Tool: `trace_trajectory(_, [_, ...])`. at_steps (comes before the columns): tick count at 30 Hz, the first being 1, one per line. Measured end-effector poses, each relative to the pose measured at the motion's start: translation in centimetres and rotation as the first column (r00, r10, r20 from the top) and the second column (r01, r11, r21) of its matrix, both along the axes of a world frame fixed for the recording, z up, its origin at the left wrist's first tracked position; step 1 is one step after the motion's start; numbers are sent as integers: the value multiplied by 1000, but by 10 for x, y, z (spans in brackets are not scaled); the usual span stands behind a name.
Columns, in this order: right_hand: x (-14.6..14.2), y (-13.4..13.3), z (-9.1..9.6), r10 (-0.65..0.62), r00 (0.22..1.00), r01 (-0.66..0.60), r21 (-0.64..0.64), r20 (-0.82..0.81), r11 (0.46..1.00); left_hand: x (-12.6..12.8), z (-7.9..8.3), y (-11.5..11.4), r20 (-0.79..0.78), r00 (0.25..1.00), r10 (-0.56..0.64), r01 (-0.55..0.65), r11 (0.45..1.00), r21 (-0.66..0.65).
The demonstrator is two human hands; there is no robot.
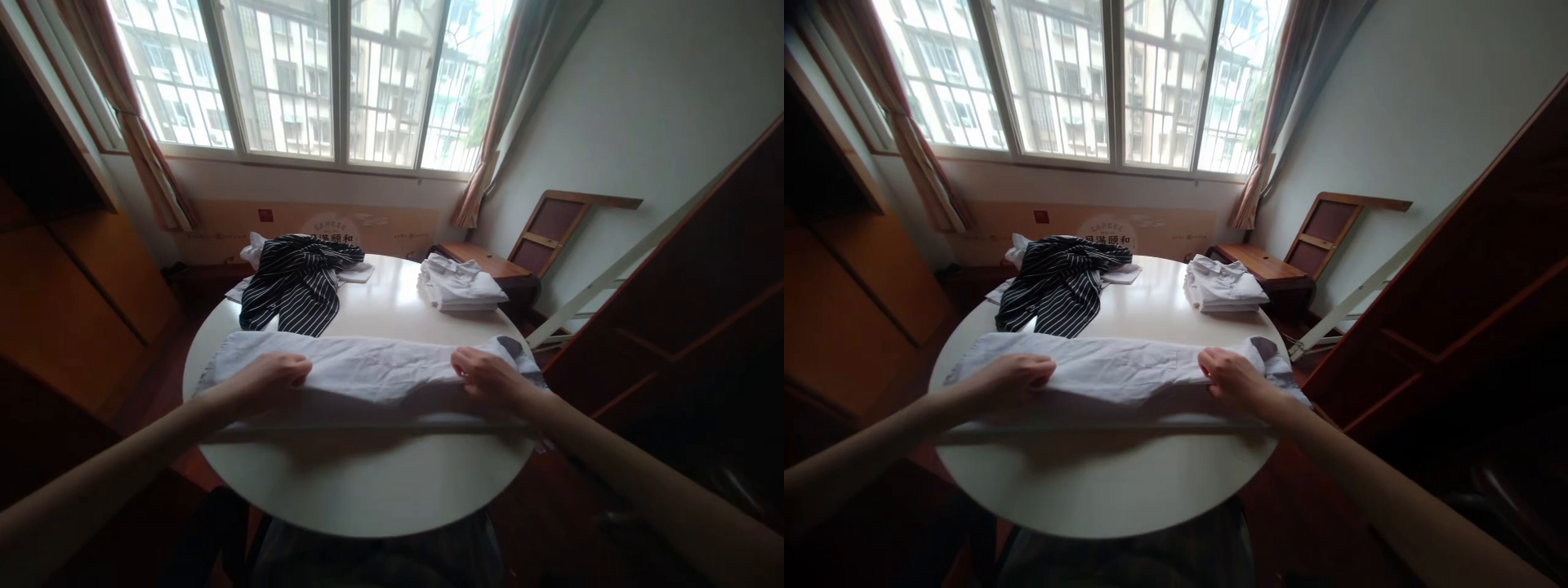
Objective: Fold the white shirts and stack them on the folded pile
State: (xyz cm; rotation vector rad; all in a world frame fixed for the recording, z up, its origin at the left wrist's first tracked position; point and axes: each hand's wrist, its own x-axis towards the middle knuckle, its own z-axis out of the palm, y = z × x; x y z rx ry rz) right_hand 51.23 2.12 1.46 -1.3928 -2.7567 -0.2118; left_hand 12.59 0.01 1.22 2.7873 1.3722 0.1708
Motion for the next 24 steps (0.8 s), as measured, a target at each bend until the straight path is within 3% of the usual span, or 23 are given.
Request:
trace_trajectory(4, [12,-15,-22,-33,999,32,-6,-43,999,-11,-27,-15,28,999,28,-29,999,30])
trace_trajectory(7, [27,-16,-28,-93,992,96,34,-86,995,-35,-34,-10,89,993,73,-82,990,112])
trace_trajectory(10, [46,-17,-33,-124,980,131,34,-155,991,-66,-40,-3,154,970,187,-202,976,86])
trace_trajectory(13, [65,-15,-33,-170,949,169,-26,-266,985,-92,-42,1,217,940,263,-263,964,-27])
trace_trajectory(15, [76,-11,-27,-197,912,156,-140,-359,978,-104,-38,0,237,926,294,-254,949,-187])
trace_trajectory(17, [85,-5,-17,-251,851,157,-233,-462,960,-113,-33,1,251,897,363,-264,897,-355])
trace_trajectory(20, [94,9,-4,-444,713,365,-255,-543,896,-124,-29,9,357,764,538,-361,814,-455])
trace_trajectory(22, [97,20,-2,-591,615,516,-301,-521,802,-130,-32,21,422,627,655,-489,753,-441])
trace_trajectory(24, [97,29,-6,-710,517,561,-438,-478,703,-135,-37,33,419,510,751,-628,658,-416])
